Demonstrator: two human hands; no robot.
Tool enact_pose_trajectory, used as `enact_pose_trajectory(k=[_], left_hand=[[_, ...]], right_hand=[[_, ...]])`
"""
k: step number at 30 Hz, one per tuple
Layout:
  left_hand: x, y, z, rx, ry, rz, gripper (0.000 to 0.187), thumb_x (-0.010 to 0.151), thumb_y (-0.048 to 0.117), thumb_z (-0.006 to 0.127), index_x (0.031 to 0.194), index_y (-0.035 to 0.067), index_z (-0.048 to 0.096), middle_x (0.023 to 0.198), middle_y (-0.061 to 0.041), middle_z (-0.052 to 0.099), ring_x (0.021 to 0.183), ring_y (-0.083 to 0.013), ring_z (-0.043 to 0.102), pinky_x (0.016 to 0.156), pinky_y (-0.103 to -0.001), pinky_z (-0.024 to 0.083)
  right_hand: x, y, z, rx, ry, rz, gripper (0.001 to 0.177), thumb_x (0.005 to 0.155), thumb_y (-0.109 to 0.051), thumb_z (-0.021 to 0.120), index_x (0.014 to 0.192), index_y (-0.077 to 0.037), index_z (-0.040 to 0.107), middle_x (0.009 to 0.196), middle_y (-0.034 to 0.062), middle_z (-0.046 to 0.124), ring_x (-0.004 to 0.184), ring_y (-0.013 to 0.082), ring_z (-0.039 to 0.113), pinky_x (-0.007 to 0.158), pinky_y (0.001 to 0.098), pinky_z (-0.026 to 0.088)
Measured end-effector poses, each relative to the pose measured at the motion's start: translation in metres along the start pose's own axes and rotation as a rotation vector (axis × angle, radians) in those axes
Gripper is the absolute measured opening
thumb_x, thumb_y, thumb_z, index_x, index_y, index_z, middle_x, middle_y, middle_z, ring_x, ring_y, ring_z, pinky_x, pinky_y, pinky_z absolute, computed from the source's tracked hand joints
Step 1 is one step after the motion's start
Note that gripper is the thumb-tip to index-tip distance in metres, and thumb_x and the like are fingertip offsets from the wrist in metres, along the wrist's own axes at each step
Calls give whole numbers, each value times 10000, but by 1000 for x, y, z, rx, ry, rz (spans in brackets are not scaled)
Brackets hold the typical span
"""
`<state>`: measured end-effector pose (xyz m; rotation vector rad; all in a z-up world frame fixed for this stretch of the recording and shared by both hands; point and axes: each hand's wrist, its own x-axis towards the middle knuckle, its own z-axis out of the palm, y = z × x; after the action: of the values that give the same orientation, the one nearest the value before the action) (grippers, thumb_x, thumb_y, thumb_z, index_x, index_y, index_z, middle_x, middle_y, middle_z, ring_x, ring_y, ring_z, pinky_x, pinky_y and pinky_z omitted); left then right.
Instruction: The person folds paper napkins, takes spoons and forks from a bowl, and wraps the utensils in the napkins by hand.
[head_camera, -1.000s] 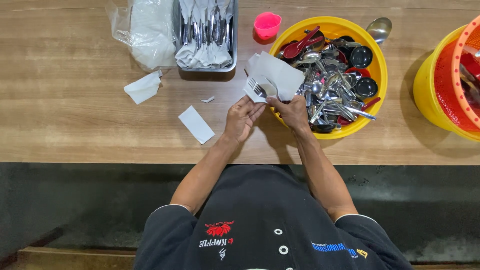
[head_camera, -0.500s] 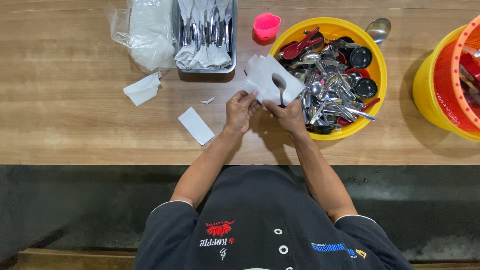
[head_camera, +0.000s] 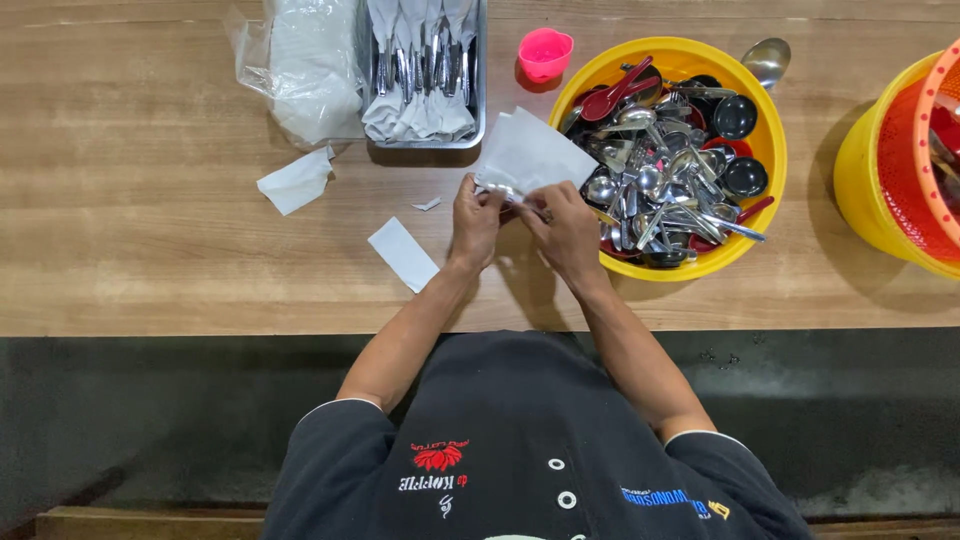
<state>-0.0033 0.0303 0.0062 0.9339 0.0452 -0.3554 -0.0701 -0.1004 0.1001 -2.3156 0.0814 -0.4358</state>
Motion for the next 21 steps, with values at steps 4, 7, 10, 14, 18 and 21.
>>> enact_pose_trajectory(k=[4, 7, 10, 14, 18, 21], left_hand=[[-1, 3, -11, -56, -36, -38, 180, 1015, 71, 645, 1164, 0, 575, 977, -96, 720, 859, -154, 727, 761, -301, 648], [-1, 4, -24, -55, 12, -58, 186, 1006, 72, 669, 1165, -23, 656, 976, -103, 738, 822, -146, 721, 739, -280, 628], [5, 10, -38, -17, 40, -42, 175, 1014, 78, 684, 1138, -46, 695, 956, -114, 743, 792, -148, 715, 723, -288, 631], [7, 14, -46, -8, 66, -73, 189, 981, 90, 667, 1134, -19, 693, 952, -109, 760, 805, -160, 747, 733, -314, 664], [4, 10, -49, -79, 20, -70, 165, 1019, 80, 651, 1130, -38, 682, 976, -108, 744, 825, -165, 736, 741, -325, 660], [-2, 13, -55, -108, 33, -112, 158, 1013, 62, 625, 1139, -23, 670, 985, -106, 735, 831, -169, 733, 745, -330, 662]], right_hand=[[4, 12, 20, 65, -26, -10, 187, 935, -171, 786, 952, -24, 673, 904, 114, 659, 790, 280, 667, 703, 385, 524], [3, 18, 19, 167, -133, 102, 179, 998, -172, 725, 991, -3, 669, 909, 125, 633, 773, 261, 639, 703, 364, 510], [-3, 17, 5, 152, -103, -96, 176, 1095, -108, 573, 1174, -13, 699, 990, 131, 609, 902, 251, 613, 827, 369, 511], [-12, -6, 3, 276, -194, 119, 218, 1054, -136, 629, 1233, -36, 703, 845, 103, 597, 760, 221, 598, 699, 334, 499], [-18, -29, 23, 159, -17, -101, 205, 1010, -106, 693, 1203, -39, 696, 938, 94, 638, 822, 228, 619, 735, 345, 498], [-22, -37, 30, 122, -8, -126, 203, 1003, -70, 704, 1204, -45, 710, 951, 112, 639, 799, 225, 632, 705, 350, 510]])
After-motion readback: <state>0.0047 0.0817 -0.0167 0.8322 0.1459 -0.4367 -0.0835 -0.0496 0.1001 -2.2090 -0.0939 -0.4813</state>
